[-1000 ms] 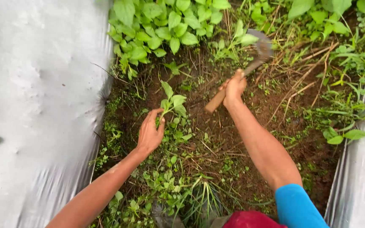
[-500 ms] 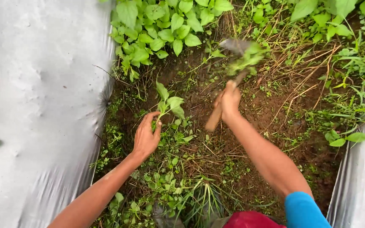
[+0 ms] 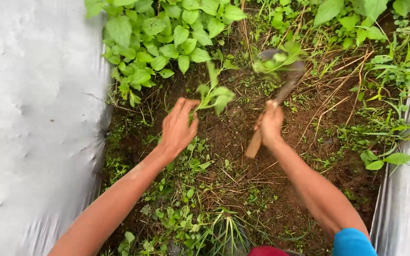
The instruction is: Using a hand scythe and hands to remove weeds from a vegetable garden row.
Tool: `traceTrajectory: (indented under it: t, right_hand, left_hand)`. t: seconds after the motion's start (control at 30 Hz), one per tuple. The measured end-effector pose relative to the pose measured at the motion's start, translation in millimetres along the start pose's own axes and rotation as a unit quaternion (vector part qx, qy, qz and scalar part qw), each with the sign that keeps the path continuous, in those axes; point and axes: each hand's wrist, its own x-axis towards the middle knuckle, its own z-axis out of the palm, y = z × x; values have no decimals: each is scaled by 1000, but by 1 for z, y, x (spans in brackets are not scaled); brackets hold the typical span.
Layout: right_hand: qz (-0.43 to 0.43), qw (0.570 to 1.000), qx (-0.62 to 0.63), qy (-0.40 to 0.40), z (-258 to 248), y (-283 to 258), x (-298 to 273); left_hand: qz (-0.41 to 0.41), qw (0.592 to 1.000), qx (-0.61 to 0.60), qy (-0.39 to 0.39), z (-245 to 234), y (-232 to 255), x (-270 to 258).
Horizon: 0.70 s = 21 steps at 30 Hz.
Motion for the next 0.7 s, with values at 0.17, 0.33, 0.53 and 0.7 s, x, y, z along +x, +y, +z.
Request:
traceTrajectory:
  t: [0.17,0.33,0.53,0.7]
  right_hand:
    - [-93,989,-15,110,-19,26,62]
    - [-167,975,-102,107,-6,31,58]
    - [-176,973,-96,112,-4,36,65]
    - [-148,971,-121,146,2,39,72]
  left_hand:
    - [27,998,-30,55,55,33,104]
    - [29,989,45,141,114,34,198]
    - [-118,971,168,126,113,64,258]
    - [-131,963,188,140,131,37,291]
